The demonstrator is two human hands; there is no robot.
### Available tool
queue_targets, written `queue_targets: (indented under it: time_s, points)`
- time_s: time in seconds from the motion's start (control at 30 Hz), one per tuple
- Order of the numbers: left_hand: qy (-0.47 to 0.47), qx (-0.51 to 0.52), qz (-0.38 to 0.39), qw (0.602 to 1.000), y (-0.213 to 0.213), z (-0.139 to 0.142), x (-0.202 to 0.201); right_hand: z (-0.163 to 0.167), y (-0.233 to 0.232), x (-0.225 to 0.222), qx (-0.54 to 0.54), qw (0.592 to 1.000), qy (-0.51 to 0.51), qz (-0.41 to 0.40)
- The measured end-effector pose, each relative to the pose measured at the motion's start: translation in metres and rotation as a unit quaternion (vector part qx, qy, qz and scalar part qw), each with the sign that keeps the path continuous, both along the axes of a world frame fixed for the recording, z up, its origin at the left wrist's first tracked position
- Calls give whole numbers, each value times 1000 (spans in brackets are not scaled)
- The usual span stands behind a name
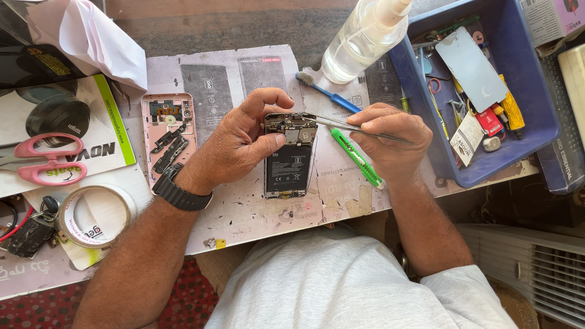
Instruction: The person cleans the interior of a disassembled smartphone with a toothbrush, then uses tweezers to reposition and connect internal components. The phone remains open on the workbench throughout the clip.
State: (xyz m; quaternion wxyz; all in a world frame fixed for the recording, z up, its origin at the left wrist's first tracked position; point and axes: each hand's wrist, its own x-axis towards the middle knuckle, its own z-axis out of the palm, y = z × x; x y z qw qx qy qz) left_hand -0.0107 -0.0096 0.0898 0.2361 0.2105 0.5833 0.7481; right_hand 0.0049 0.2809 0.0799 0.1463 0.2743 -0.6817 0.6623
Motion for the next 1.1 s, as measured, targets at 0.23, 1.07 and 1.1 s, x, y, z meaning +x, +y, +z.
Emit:
queue_targets:
  time_s: [0.23,1.07,1.1]
  points:
    - [26,2,-7,1000,0,-2,1,-5,1,1,-4,1000,13,-14]
    - [24,-39,6,999,2,-2,0,-5,3,6,0,999,1,-33]
    - [26,-39,7,999,2,-2,0,-6,4,6,1,1000,0,-30]
